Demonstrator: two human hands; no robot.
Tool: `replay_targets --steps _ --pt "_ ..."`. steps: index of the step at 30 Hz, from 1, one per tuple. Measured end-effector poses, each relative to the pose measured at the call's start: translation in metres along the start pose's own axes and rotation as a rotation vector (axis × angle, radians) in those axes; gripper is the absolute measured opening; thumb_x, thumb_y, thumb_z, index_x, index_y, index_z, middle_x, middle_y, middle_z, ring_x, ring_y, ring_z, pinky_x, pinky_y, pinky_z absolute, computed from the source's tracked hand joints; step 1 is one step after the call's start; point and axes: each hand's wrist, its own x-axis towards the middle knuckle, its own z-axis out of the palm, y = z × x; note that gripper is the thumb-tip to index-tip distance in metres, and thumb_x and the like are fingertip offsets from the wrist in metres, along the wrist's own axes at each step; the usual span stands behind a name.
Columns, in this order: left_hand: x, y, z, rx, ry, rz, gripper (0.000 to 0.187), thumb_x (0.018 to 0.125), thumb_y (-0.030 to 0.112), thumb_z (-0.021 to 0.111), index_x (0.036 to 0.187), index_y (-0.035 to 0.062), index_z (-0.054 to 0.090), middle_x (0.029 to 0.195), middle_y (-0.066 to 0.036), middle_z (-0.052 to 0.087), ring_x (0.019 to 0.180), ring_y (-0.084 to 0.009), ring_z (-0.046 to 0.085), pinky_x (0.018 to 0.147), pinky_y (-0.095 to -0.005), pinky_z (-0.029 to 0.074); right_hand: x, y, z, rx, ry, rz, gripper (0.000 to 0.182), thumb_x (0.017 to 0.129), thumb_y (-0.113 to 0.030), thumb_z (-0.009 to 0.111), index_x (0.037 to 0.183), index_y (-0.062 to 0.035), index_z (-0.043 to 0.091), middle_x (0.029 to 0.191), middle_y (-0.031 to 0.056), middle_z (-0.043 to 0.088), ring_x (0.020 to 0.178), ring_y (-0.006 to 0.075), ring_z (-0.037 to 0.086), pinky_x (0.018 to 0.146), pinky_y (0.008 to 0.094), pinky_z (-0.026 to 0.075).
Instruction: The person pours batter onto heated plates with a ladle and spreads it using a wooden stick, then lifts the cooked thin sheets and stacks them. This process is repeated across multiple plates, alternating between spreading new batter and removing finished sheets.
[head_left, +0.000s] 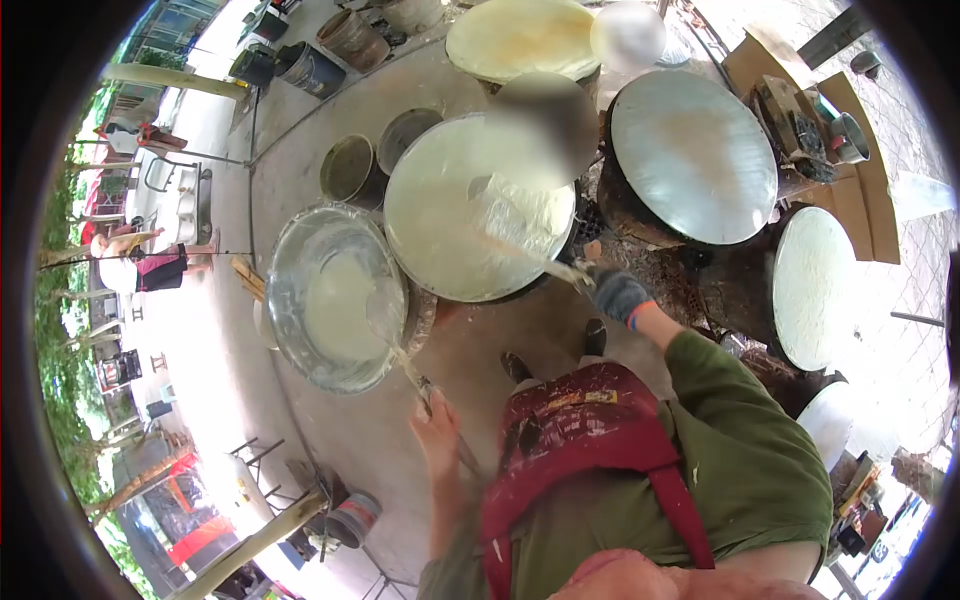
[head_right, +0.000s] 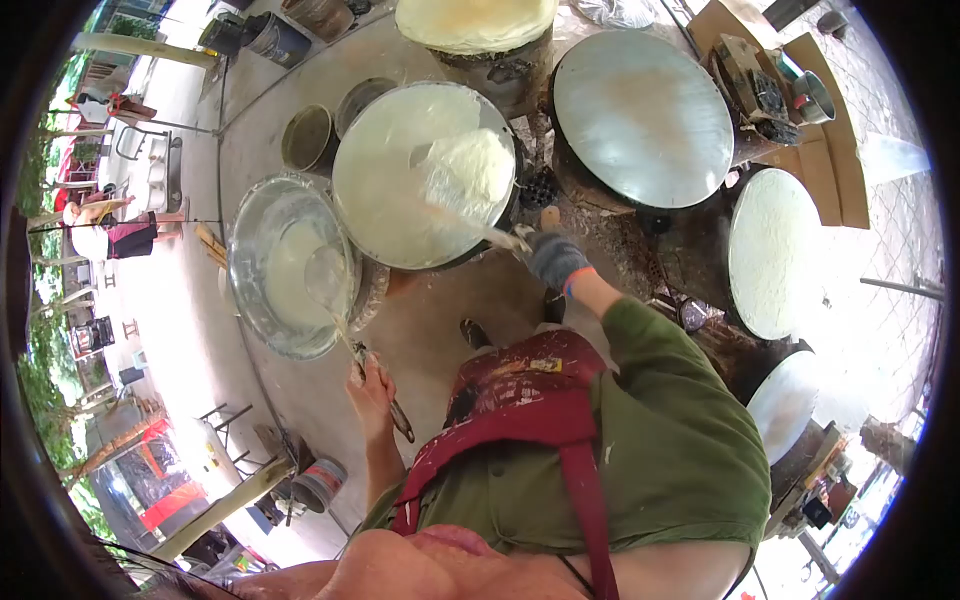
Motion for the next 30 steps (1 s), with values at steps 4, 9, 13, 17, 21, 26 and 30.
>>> replay_targets --steps 4,9,13,17,21,26,30 --pt "0.000 -0.002 0.006 0.056 0.071 -0.048 0.012 0.092 0.017 0.050 0.091 0.0051 0.053 0.063 0.004 0.047 0.051 -0.0029 0.045 0.043 -0.0173 0.034 0.042 0.054 0.002 0.205 0.113 0.213 0.041 0.085 -0.044 0.053 0.098 -0.0065 0.060 0.096 0.0178 0.062 0.087 0.0351 0.059 0.071 0.0427 0.047" --pt "-0.002 -0.025 0.003 0.121 0.087 0.013 0.013 0.091 0.016 0.050 0.086 0.0052 0.052 0.056 0.004 0.044 0.043 -0.0051 0.042 0.039 -0.0203 0.034 0.174 0.050 -0.043 -0.015 0.327 0.076 0.044 0.085 -0.047 0.048 0.092 -0.0060 0.061 0.081 0.0186 0.062 0.076 0.0362 0.060 0.065 0.0453 0.047" --pt "-0.003 -0.022 0.017 0.152 0.119 0.016 0.022 0.094 0.020 0.045 0.090 -0.0010 0.050 0.051 0.001 0.036 0.037 -0.0074 0.033 0.034 -0.0222 0.023 0.179 -0.021 -0.052 -0.033 0.308 -0.067 0.037 0.086 -0.042 0.048 0.093 -0.0075 0.059 0.087 0.0183 0.062 0.079 0.0351 0.060 0.067 0.0441 0.047" --pt "-0.011 0.006 0.034 0.116 0.113 -0.010 0.022 0.094 0.020 0.045 0.089 -0.0006 0.050 0.052 0.001 0.036 0.038 -0.0070 0.034 0.035 -0.0223 0.023 0.075 -0.029 -0.052 0.502 0.279 0.092 0.031 0.084 -0.035 0.061 0.100 -0.0082 0.060 0.083 0.0123 0.063 0.076 0.0259 0.062 0.068 0.0371 0.049" --pt "-0.009 0.018 0.045 0.119 0.062 0.027 0.022 0.094 0.020 0.044 0.090 -0.0009 0.051 0.054 0.002 0.037 0.040 -0.0066 0.034 0.036 -0.0216 0.023 0.014 0.045 0.018 1.295 0.013 0.638 0.029 0.083 -0.034 0.064 0.096 -0.0082 0.060 0.078 0.0086 0.063 0.064 0.0167 0.059 0.058 0.0324 0.048" --pt "-0.006 0.032 0.053 0.113 -0.051 0.075 0.016 0.093 0.017 0.047 0.082 0.0066 0.050 0.057 0.004 0.042 0.044 -0.0042 0.039 0.038 -0.0192 0.030 0.014 0.068 0.016 1.284 -0.050 0.568 0.029 0.082 -0.036 0.065 0.091 -0.0085 0.062 0.066 0.0026 0.060 0.048 0.0101 0.051 0.043 0.0269 0.041" --pt "0.008 0.038 0.055 0.114 -0.046 0.061 0.018 0.094 0.017 0.045 0.081 0.0054 0.049 0.055 0.003 0.041 0.041 -0.0051 0.038 0.036 -0.0210 0.028 0.025 0.056 -0.032 1.232 -0.128 0.595 0.024 0.087 -0.033 0.059 0.090 -0.0097 0.064 0.063 -0.0006 0.057 0.047 0.0078 0.049 0.040 0.0245 0.038"
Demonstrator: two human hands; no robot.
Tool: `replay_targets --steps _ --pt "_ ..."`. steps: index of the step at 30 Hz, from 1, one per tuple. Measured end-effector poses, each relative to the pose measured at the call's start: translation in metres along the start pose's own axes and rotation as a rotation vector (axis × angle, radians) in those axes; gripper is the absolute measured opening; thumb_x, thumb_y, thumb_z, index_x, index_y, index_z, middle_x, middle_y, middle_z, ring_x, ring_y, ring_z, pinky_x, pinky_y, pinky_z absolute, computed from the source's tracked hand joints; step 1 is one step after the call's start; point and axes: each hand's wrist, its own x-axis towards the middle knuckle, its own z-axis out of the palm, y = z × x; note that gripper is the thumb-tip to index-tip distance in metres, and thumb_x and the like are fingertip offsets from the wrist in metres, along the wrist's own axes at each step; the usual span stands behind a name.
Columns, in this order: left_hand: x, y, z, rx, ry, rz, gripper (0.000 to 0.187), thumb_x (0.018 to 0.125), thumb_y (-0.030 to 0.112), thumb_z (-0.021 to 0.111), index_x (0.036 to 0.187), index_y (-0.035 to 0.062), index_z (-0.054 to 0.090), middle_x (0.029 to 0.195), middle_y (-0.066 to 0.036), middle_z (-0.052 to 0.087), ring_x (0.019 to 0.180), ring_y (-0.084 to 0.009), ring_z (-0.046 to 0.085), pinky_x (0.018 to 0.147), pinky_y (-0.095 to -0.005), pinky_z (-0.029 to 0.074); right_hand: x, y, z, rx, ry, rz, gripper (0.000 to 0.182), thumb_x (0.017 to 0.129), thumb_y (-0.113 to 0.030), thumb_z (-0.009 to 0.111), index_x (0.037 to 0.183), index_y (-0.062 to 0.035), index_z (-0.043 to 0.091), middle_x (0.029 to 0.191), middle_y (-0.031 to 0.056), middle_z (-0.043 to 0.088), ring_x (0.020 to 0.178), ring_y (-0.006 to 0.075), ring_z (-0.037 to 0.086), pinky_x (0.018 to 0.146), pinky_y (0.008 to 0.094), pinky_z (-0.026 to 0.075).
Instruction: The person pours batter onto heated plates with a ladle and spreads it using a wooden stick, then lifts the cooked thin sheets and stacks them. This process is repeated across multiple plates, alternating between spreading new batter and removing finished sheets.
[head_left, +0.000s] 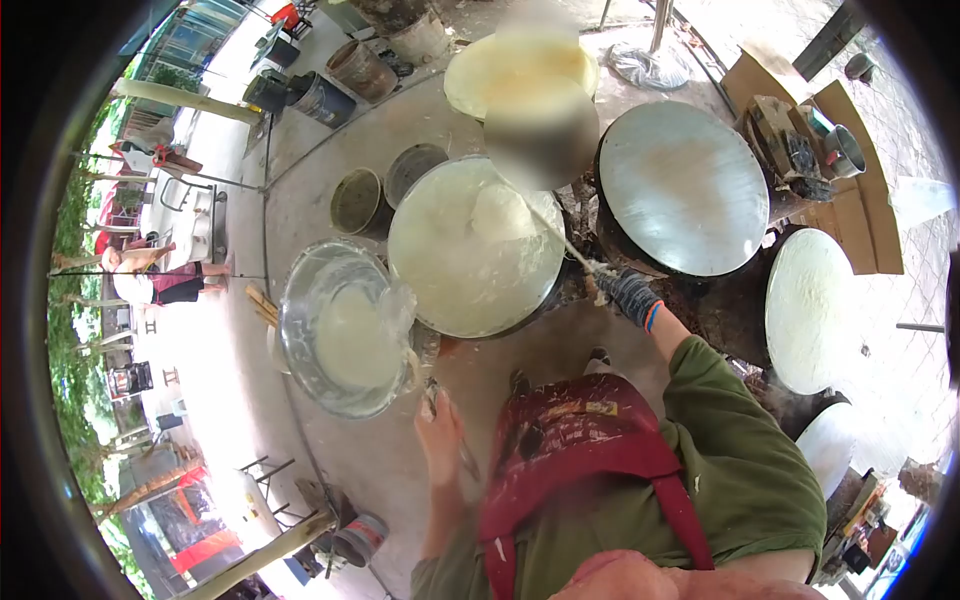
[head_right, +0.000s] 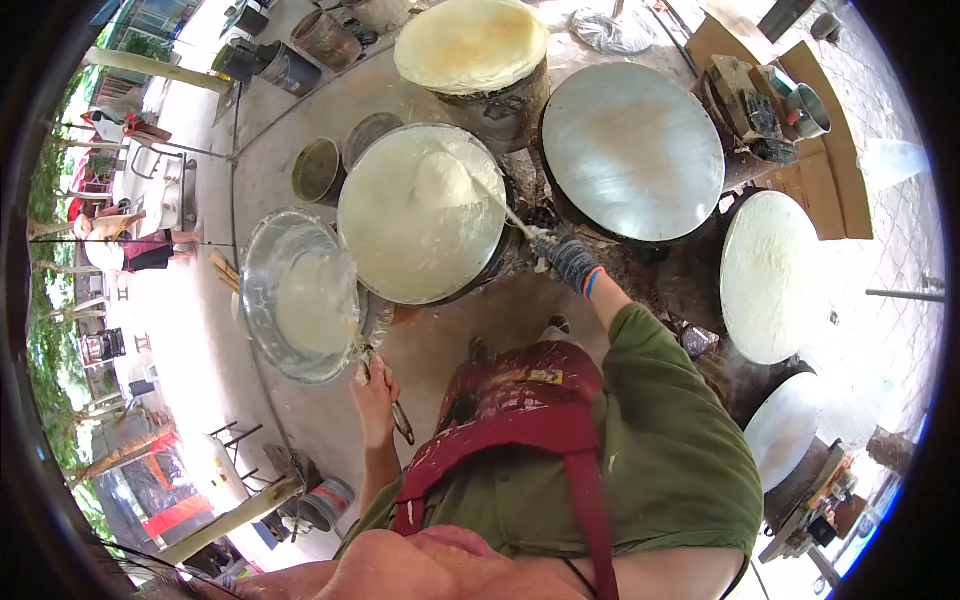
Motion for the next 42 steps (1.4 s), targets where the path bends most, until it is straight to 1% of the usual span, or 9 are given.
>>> replay_targets --steps 13,18,24,27,28,32,34,37,42 --pt "0.260 0.071 0.068 0.202 -0.674 0.276 0.023 0.091 0.020 0.048 0.074 0.0044 0.047 0.055 0.001 0.042 0.042 -0.0079 0.037 0.038 -0.0244 0.029 -0.045 0.019 0.065 -0.198 0.092 -0.114 0.024 0.084 -0.030 0.062 0.092 -0.0073 0.064 0.064 0.0060 0.059 0.054 0.0157 0.052 0.054 0.0312 0.046" --pt "0.248 0.047 0.043 0.144 -0.820 0.064 0.022 0.091 0.019 0.046 0.077 0.0032 0.049 0.058 0.002 0.043 0.043 -0.0069 0.035 0.040 -0.0221 0.028 -0.053 0.128 0.126 -0.311 0.495 -0.429 0.028 0.085 -0.029 0.062 0.101 -0.0068 0.063 0.083 0.0029 0.062 0.074 0.0086 0.054 0.058 0.0273 0.048" --pt "0.202 0.005 -0.012 -0.251 -0.746 -0.359 0.021 0.094 0.019 0.042 0.083 0.0030 0.047 0.063 0.000 0.043 0.046 -0.0080 0.035 0.041 -0.0230 0.030 -0.065 0.075 0.227 0.295 0.167 -0.018 0.025 0.087 -0.034 0.059 0.088 -0.0097 0.064 0.067 -0.0014 0.060 0.059 0.0095 0.052 0.052 0.0276 0.045" --pt "0.189 0.008 -0.025 -0.402 -0.778 -0.474 0.023 0.095 0.023 0.039 0.085 0.0032 0.048 0.063 0.001 0.044 0.048 -0.0092 0.037 0.044 -0.0246 0.032 -0.050 0.085 0.214 0.234 0.457 0.108 0.026 0.091 -0.027 0.051 0.106 -0.0079 0.062 0.061 -0.0012 0.055 0.055 0.0106 0.052 0.048 0.0285 0.043" --pt "0.187 0.004 -0.024 -0.428 -0.785 -0.499 0.024 0.096 0.023 0.039 0.086 0.0031 0.048 0.063 0.001 0.043 0.049 -0.0095 0.038 0.045 -0.0252 0.032 -0.029 0.128 0.214 -0.162 0.374 -0.086 0.023 0.090 -0.027 0.053 0.101 -0.0098 0.064 0.063 -0.0027 0.055 0.056 0.0103 0.049 0.048 0.0282 0.041" --pt "0.184 0.009 -0.019 -0.683 -0.859 -0.517 0.025 0.095 0.023 0.040 0.095 -0.0002 0.050 0.063 0.001 0.043 0.050 -0.0095 0.040 0.046 -0.0263 0.033 -0.059 0.069 0.286 0.339 0.274 -0.103 0.026 0.084 -0.032 0.062 0.089 -0.0069 0.066 0.075 -0.0010 0.063 0.065 0.0138 0.058 0.051 0.0289 0.044" --pt "0.205 0.025 -0.029 -0.713 -0.833 -0.371 0.027 0.095 0.023 0.043 0.103 -0.0026 0.049 0.063 0.002 0.042 0.047 -0.0070 0.039 0.045 -0.0234 0.031 -0.070 0.051 0.243 0.293 0.228 0.042 0.026 0.085 -0.030 0.062 0.096 -0.0071 0.065 0.078 0.0000 0.063 0.066 0.0131 0.057 0.052 0.0307 0.045" --pt "0.223 0.050 -0.045 -1.131 -1.420 -0.740 0.028 0.095 0.023 0.043 0.103 -0.0027 0.049 0.063 0.004 0.041 0.041 -0.0045 0.034 0.045 -0.0214 0.029 -0.064 0.038 0.198 0.133 0.441 -0.043 0.029 0.087 -0.029 0.059 0.105 -0.0080 0.064 0.073 0.0041 0.063 0.061 0.0156 0.057 0.051 0.0339 0.045" --pt "0.181 0.138 0.013 -0.408 -1.240 -0.219 0.030 0.096 0.025 0.039 0.102 -0.0020 0.050 0.061 0.006 0.038 0.038 -0.0025 0.030 0.044 -0.0206 0.026 -0.029 0.094 0.177 -0.743 0.055 -0.253 0.027 0.087 -0.029 0.057 0.108 -0.0116 0.061 0.075 0.0016 0.062 0.065 0.0107 0.056 0.059 0.0298 0.047"
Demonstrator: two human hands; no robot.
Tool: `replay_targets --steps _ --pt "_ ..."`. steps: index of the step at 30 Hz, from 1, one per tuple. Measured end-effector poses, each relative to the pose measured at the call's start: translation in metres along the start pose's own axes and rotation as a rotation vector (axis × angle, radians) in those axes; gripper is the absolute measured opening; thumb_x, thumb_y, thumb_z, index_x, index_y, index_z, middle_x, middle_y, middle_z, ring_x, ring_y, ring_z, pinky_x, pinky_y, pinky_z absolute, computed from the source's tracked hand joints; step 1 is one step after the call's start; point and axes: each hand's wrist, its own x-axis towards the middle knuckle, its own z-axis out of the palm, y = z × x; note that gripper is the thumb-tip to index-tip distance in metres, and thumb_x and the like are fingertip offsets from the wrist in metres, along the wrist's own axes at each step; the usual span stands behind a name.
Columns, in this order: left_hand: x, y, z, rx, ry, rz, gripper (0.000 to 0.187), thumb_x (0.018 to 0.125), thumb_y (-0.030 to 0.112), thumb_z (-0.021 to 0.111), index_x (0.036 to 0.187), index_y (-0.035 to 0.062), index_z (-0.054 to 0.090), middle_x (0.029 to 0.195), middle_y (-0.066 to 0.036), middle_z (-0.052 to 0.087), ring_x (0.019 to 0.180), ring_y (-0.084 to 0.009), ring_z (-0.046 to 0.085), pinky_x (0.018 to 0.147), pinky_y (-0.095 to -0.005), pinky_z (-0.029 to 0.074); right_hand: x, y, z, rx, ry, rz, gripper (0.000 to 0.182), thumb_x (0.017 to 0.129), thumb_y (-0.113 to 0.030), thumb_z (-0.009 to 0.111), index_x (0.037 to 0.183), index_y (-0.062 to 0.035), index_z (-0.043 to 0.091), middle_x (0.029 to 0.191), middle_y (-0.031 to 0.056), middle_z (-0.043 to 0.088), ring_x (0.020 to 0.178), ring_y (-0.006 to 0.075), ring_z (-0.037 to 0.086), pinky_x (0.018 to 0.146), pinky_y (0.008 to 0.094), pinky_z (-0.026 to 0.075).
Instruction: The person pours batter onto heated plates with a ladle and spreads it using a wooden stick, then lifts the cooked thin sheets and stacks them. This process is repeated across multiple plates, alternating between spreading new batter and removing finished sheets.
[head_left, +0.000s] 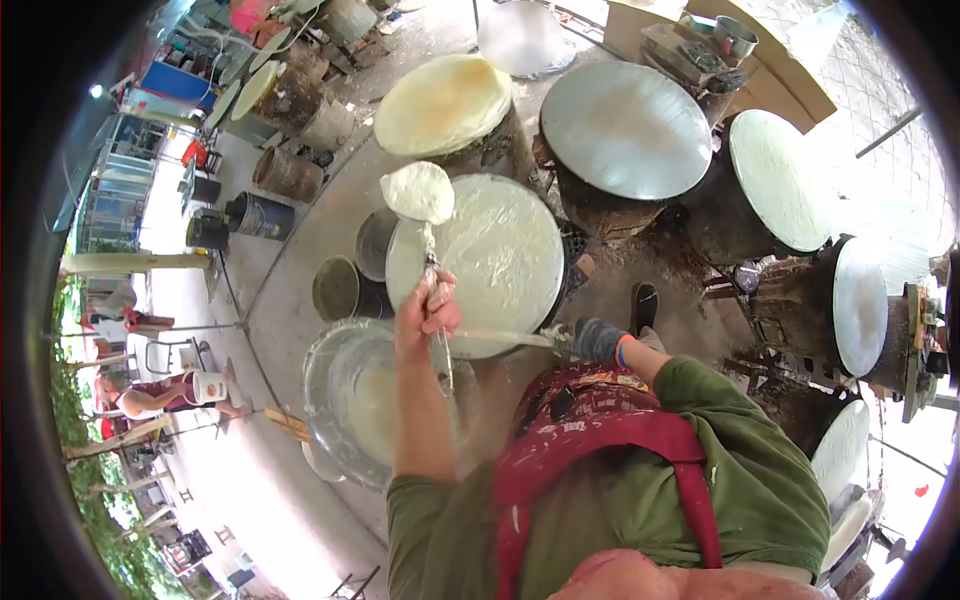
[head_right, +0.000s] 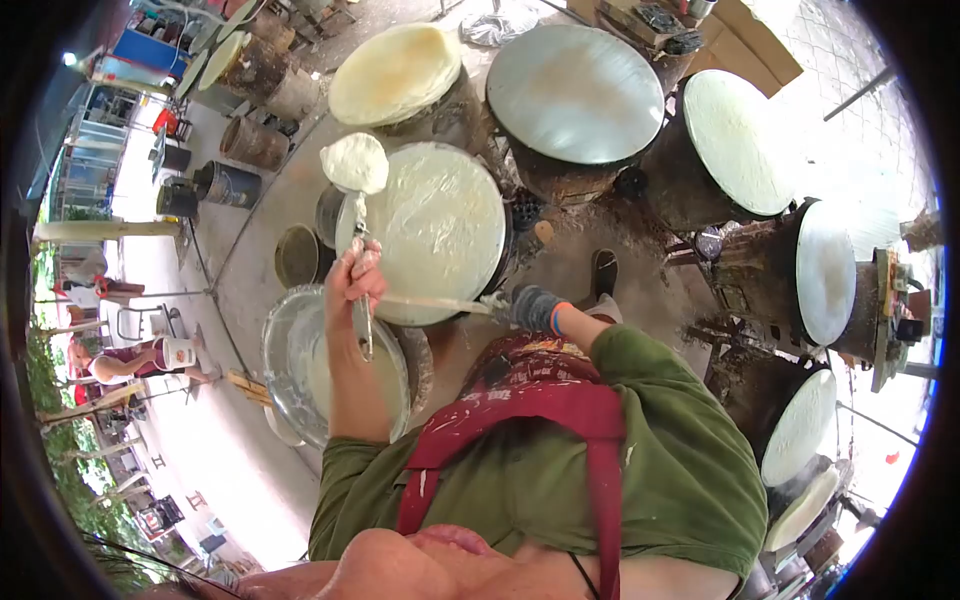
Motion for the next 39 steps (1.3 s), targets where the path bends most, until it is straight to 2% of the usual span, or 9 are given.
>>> replay_targets --steps 8,18,20,23,27,29,31,35,39 --pt "0.191 -0.031 0.166 0.294 -0.051 -0.018 0.028 0.096 0.022 0.040 0.097 -0.0019 0.054 0.059 0.005 0.037 0.036 -0.0020 0.028 0.039 -0.0198 0.024 -0.100 0.127 -0.229 0.748 0.966 0.060 0.033 0.088 -0.023 0.058 0.117 -0.0073 0.058 0.091 0.0123 0.065 0.075 0.0158 0.058 0.072 0.0274 0.047" --pt "0.444 -0.190 0.236 0.716 0.233 0.096 0.027 0.089 0.021 0.055 0.095 -0.0044 0.051 0.064 -0.004 0.051 0.043 -0.0105 0.044 0.043 -0.0265 0.035 -0.064 0.195 -0.378 -0.059 0.889 0.500 0.035 0.086 -0.031 0.053 0.108 -0.0042 0.058 0.085 0.0230 0.060 0.081 0.0392 0.058 0.072 0.0476 0.046" --pt "0.451 -0.196 0.224 1.000 0.290 0.146 0.028 0.086 0.019 0.059 0.097 -0.0049 0.051 0.068 -0.009 0.056 0.047 -0.0163 0.051 0.046 -0.0303 0.040 -0.061 0.206 -0.376 -0.136 0.833 0.519 0.034 0.088 -0.031 0.053 0.107 -0.0043 0.057 0.082 0.0175 0.062 0.074 0.0332 0.060 0.068 0.0420 0.048" --pt "0.448 -0.200 0.176 1.467 0.434 0.904 0.032 0.085 0.019 0.060 0.103 -0.0048 0.049 0.072 -0.014 0.058 0.054 -0.0273 0.057 0.051 -0.0372 0.045 -0.023 0.257 -0.338 0.490 0.976 0.384 0.034 0.087 -0.034 0.051 0.109 -0.0096 0.060 0.077 0.0190 0.062 0.071 0.0337 0.061 0.063 0.0443 0.047" --pt "0.397 -0.154 0.171 1.514 0.598 0.951 0.033 0.086 0.020 0.058 0.107 -0.0033 0.046 0.075 -0.018 0.057 0.062 -0.0342 0.057 0.055 -0.0407 0.045 -0.011 0.184 -0.361 0.843 0.699 0.419 0.034 0.085 -0.038 0.057 0.096 -0.0056 0.064 0.070 0.0155 0.062 0.058 0.0273 0.057 0.059 0.0361 0.047" --pt "0.368 -0.124 0.162 1.453 0.633 0.869 0.030 0.088 0.019 0.057 0.106 -0.0034 0.046 0.071 -0.017 0.055 0.061 -0.0334 0.056 0.054 -0.0401 0.045 -0.021 0.178 -0.374 0.249 0.857 0.458 0.037 0.084 -0.040 0.058 0.096 -0.0056 0.064 0.069 0.0139 0.062 0.058 0.0245 0.058 0.059 0.0366 0.048" --pt "0.358 -0.111 0.113 1.304 0.576 0.853 0.027 0.088 0.017 0.056 0.104 -0.0029 0.046 0.064 -0.014 0.052 0.057 -0.0305 0.056 0.052 -0.0386 0.045 -0.030 0.182 -0.380 0.569 1.064 0.356 0.032 0.087 -0.036 0.054 0.095 -0.0068 0.063 0.069 0.0146 0.062 0.058 0.0262 0.060 0.055 0.0377 0.048" --pt "0.310 -0.096 0.127 1.012 0.484 0.592 0.016 0.092 0.016 0.050 0.093 -0.0003 0.050 0.062 -0.001 0.046 0.044 -0.0060 0.039 0.036 -0.0218 0.033 -0.004 0.156 -0.373 0.988 0.635 0.388 0.027 0.087 -0.032 0.056 0.093 -0.0060 0.062 0.063 0.0075 0.059 0.053 0.0180 0.056 0.051 0.0354 0.046" --pt "0.274 -0.104 0.091 1.152 0.504 0.511 0.016 0.092 0.015 0.049 0.081 0.0045 0.051 0.060 0.002 0.042 0.043 -0.0043 0.037 0.037 -0.0200 0.031 -0.004 0.177 -0.378 0.139 0.871 0.238 0.025 0.087 -0.029 0.059 0.099 -0.0076 0.063 0.073 0.0065 0.063 0.064 0.0149 0.057 0.062 0.0309 0.047"
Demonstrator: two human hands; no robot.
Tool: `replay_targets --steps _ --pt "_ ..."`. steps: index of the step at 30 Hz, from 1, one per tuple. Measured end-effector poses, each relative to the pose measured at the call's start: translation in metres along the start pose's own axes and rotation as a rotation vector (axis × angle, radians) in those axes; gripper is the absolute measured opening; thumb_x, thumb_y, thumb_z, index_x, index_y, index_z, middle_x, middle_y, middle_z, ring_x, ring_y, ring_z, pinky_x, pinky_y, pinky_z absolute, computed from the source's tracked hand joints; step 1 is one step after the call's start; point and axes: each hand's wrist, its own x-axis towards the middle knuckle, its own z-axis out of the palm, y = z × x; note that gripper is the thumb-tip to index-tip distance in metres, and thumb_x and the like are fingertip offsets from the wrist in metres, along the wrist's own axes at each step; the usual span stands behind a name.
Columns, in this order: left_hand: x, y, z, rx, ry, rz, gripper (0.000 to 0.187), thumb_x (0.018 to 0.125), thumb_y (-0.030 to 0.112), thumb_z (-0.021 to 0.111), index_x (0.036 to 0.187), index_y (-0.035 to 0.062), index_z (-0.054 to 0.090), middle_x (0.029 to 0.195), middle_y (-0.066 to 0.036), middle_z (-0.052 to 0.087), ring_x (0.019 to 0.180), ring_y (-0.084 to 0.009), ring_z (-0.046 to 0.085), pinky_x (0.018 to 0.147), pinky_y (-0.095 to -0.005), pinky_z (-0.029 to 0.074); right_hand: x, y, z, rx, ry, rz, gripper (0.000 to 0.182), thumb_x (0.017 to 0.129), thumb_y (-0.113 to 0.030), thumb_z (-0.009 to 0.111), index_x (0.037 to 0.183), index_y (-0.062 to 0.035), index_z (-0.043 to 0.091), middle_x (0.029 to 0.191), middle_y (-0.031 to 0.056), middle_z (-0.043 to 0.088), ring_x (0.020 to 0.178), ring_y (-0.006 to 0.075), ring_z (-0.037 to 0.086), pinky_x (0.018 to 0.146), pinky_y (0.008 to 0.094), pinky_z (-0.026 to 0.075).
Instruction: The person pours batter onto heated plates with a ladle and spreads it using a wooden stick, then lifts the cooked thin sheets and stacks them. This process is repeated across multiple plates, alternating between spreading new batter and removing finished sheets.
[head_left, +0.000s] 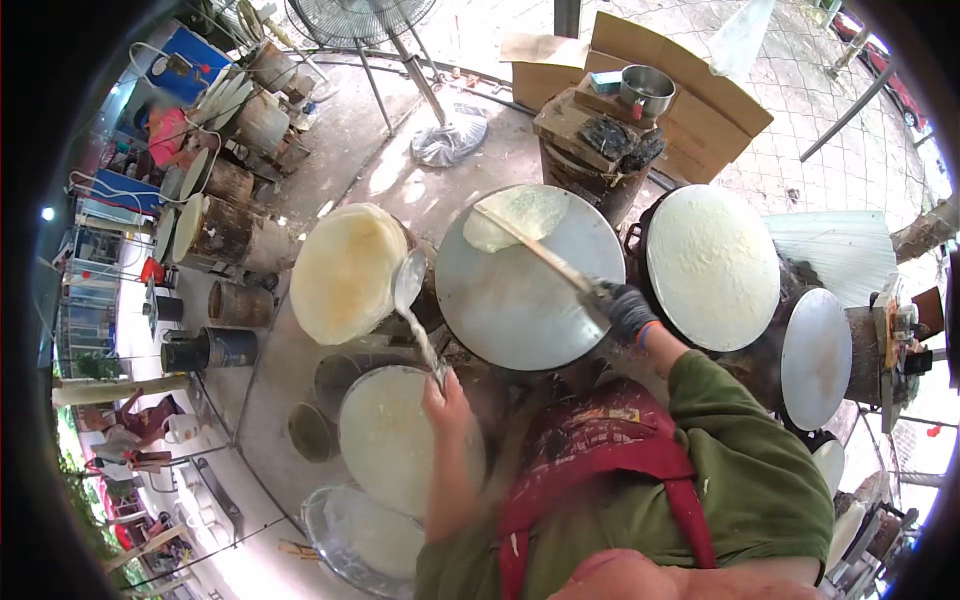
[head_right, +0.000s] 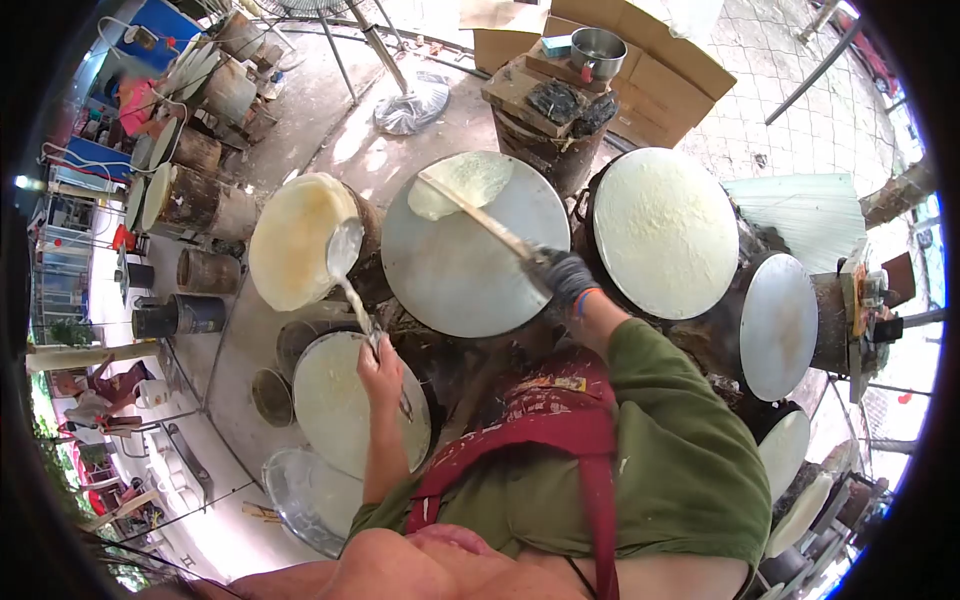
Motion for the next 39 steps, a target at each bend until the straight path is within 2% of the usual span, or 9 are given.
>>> replay_targets --steps 6,11,14,18,24,27,28,36,39 --pt "-0.035 -0.015 -0.029 0.120 0.085 -0.232 0.020 0.086 0.017 0.055 0.082 -0.0021 0.054 0.067 -0.017 0.057 0.059 -0.0303 0.056 0.056 -0.0384 0.044 0.027 0.026 0.000 0.723 -0.295 0.317 0.020 0.090 -0.026 0.056 0.095 -0.0076 0.062 0.070 0.0002 0.059 0.056 0.0066 0.050 0.048 0.0230 0.040" --pt "-0.061 -0.011 -0.020 0.062 0.126 -0.139 0.013 0.093 0.014 0.045 0.091 0.0011 0.050 0.059 0.000 0.042 0.042 -0.0085 0.038 0.038 -0.0237 0.031 0.046 0.047 0.013 0.370 -0.354 -0.060 0.025 0.087 -0.029 0.059 0.099 -0.0070 0.062 0.070 0.0016 0.061 0.058 0.0138 0.054 0.054 0.0290 0.044" --pt "-0.068 0.030 -0.010 0.005 0.245 -0.080 0.014 0.095 0.013 0.042 0.094 0.0007 0.049 0.057 0.003 0.039 0.038 -0.0041 0.033 0.034 -0.0209 0.027 0.120 0.146 0.002 -0.706 -0.235 -0.536 0.017 0.084 -0.016 0.056 0.100 -0.0111 0.062 0.074 0.0063 0.064 0.062 0.0218 0.059 0.058 0.0329 0.049" --pt "-0.073 0.021 0.002 0.057 0.253 -0.166 0.014 0.095 0.013 0.042 0.089 0.0021 0.046 0.057 0.004 0.038 0.039 -0.0034 0.033 0.034 -0.0207 0.026 0.092 0.005 -0.026 0.329 -0.716 0.307 0.028 0.085 -0.026 0.062 0.107 -0.0077 0.060 0.072 0.0037 0.058 0.055 0.0134 0.055 0.051 0.0285 0.047" --pt "-0.094 0.030 0.011 0.138 0.295 -0.414 0.023 0.090 0.016 0.051 0.081 -0.0040 0.052 0.064 -0.008 0.052 0.057 -0.0134 0.047 0.052 -0.0304 0.041 0.125 0.044 -0.037 0.130 -0.595 -0.276 0.035 0.088 -0.036 0.056 0.109 -0.0089 0.059 0.075 0.0056 0.062 0.057 0.0168 0.058 0.054 0.0303 0.049" --pt "-0.109 0.025 0.014 0.186 0.344 -0.442 0.023 0.090 0.018 0.052 0.080 -0.0031 0.051 0.064 -0.006 0.051 0.057 -0.0125 0.046 0.052 -0.0303 0.040 0.166 0.040 -0.034 0.495 -0.728 0.116 0.032 0.088 -0.039 0.055 0.098 -0.0089 0.062 0.068 0.0032 0.061 0.056 0.0170 0.058 0.053 0.0317 0.047" --pt "-0.111 0.026 0.016 0.147 0.346 -0.485 0.023 0.090 0.018 0.052 0.081 -0.0030 0.052 0.064 -0.006 0.051 0.057 -0.0122 0.046 0.052 -0.0304 0.040 0.165 0.021 -0.046 0.051 -0.812 0.112 0.031 0.088 -0.038 0.057 0.096 -0.0089 0.062 0.065 0.0018 0.059 0.055 0.0149 0.056 0.052 0.0310 0.047" --pt "-0.118 0.040 0.019 0.118 0.293 -0.616 0.023 0.091 0.020 0.050 0.084 -0.0013 0.049 0.063 -0.005 0.049 0.052 -0.0103 0.045 0.047 -0.0280 0.037 0.173 0.038 -0.041 0.580 -0.840 0.072 0.036 0.087 -0.037 0.058 0.110 -0.0102 0.062 0.070 0.0041 0.059 0.060 0.0101 0.054 0.056 0.0286 0.048" --pt "-0.104 -0.002 0.021 0.200 0.296 -0.462 0.021 0.092 0.019 0.049 0.078 0.0034 0.043 0.054 -0.002 0.043 0.038 -0.0099 0.041 0.034 -0.0246 0.031 0.211 0.020 -0.033 -0.076 -0.893 -0.170 0.030 0.088 -0.034 0.058 0.097 -0.0071 0.064 0.069 0.0034 0.060 0.058 0.0101 0.054 0.056 0.0280 0.047"
